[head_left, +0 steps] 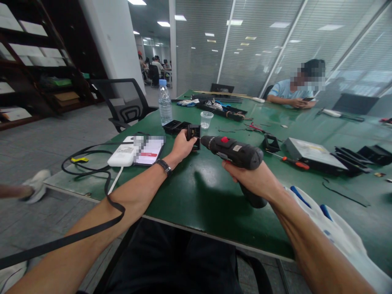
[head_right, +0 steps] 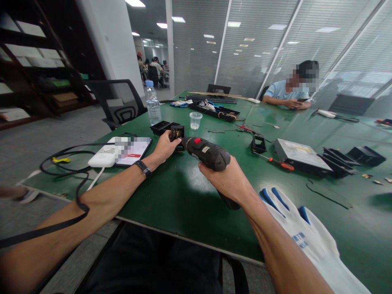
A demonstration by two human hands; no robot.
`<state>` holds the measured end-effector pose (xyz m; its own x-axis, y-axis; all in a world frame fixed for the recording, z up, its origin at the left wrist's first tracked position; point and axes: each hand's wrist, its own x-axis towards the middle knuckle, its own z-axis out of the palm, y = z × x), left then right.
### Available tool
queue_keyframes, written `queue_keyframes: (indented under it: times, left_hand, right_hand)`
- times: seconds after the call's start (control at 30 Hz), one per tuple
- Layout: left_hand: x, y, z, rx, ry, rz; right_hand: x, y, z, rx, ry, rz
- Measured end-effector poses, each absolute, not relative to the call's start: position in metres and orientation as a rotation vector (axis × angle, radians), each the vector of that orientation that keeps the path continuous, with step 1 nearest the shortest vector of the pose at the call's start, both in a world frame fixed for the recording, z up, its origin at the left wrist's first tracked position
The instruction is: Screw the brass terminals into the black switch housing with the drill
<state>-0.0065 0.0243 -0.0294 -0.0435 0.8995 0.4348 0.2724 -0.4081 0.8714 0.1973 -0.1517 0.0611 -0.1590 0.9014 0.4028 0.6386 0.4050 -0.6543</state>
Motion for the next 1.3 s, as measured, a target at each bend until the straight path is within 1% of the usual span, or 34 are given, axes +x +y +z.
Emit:
queue_keyframes:
  times: [0.3,1.3]
  left_hand:
    - [-0.0076,0.0213,-0.0259,1.625,1.134,1.464]
    - [-0.0064,0.0224,-0.0278,1.551,1.163,1.464]
  right_hand:
    - [0.2006,-0.1518,0.0606,-1.388,-1.937,0.442]
    - [0.1998,-0.1535,0.057,-1.429,-1.921,0.436]
